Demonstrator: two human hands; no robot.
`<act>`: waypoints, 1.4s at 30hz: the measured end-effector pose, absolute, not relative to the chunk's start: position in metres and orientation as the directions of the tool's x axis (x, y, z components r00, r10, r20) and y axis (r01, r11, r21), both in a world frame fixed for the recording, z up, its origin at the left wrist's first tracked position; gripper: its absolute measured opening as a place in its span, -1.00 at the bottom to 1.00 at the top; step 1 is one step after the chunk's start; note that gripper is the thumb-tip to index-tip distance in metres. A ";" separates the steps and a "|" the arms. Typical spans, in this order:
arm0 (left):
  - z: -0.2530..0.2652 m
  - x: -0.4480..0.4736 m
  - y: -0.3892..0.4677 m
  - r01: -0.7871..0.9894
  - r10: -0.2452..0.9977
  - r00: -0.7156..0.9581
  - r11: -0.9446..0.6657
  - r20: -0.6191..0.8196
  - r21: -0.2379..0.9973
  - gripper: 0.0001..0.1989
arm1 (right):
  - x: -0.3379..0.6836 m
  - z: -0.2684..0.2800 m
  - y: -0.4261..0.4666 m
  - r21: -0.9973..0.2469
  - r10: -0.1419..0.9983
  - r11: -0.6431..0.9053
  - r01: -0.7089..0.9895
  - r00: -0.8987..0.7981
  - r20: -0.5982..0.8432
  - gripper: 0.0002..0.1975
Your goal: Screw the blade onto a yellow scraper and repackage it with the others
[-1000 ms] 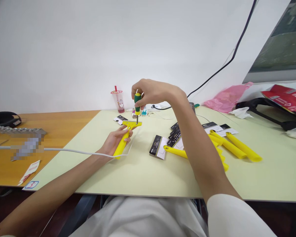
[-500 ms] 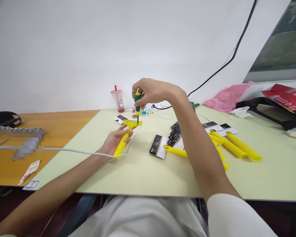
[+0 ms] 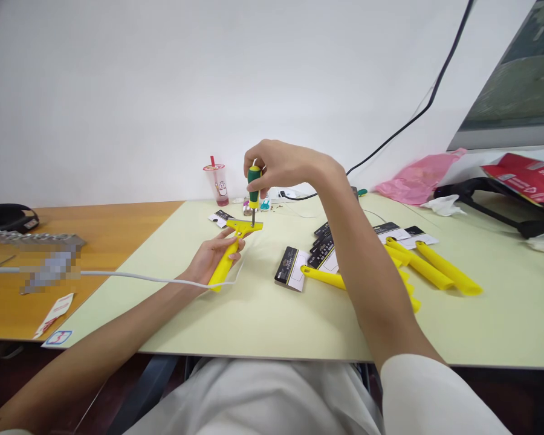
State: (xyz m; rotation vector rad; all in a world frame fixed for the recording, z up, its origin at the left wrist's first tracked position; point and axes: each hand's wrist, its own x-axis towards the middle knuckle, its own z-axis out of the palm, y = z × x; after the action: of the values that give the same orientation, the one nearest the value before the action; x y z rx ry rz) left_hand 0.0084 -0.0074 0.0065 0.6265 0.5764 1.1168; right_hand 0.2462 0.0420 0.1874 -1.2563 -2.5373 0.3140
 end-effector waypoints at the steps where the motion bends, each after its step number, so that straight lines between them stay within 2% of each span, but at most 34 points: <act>1: 0.007 0.008 -0.007 -0.630 0.938 0.330 0.305 -0.110 0.714 -0.55 | 0.246 0.188 0.042 -0.315 0.801 0.596 0.739 -0.577 0.162 -0.57; 8: 0.006 0.008 -0.006 -0.632 0.937 0.333 0.307 -0.108 0.712 -0.56 | 0.247 0.188 0.041 -0.311 0.807 0.588 0.747 -0.569 0.158 -0.56; 13: 0.005 0.007 -0.006 -0.638 0.931 0.355 0.306 -0.083 0.707 -0.57 | 0.247 0.188 0.042 -0.358 0.801 0.593 0.721 -0.573 0.173 -0.56; 27: 0.004 0.005 -0.005 -0.641 0.928 0.367 0.305 -0.068 0.704 -0.59 | 0.248 0.188 0.038 -0.363 0.787 0.613 0.701 -0.581 0.208 -0.70; 42: 0.005 0.008 -0.007 -0.615 0.937 0.344 0.275 -0.062 0.740 -0.56 | 0.250 0.187 0.045 -0.353 0.798 0.601 0.717 -0.557 0.229 -0.64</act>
State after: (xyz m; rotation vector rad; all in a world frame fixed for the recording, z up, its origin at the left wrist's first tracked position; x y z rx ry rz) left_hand 0.0080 -0.0072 0.0045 0.6888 0.5560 1.1177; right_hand 0.2497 0.0446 0.1867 -1.2192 -2.4672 0.3103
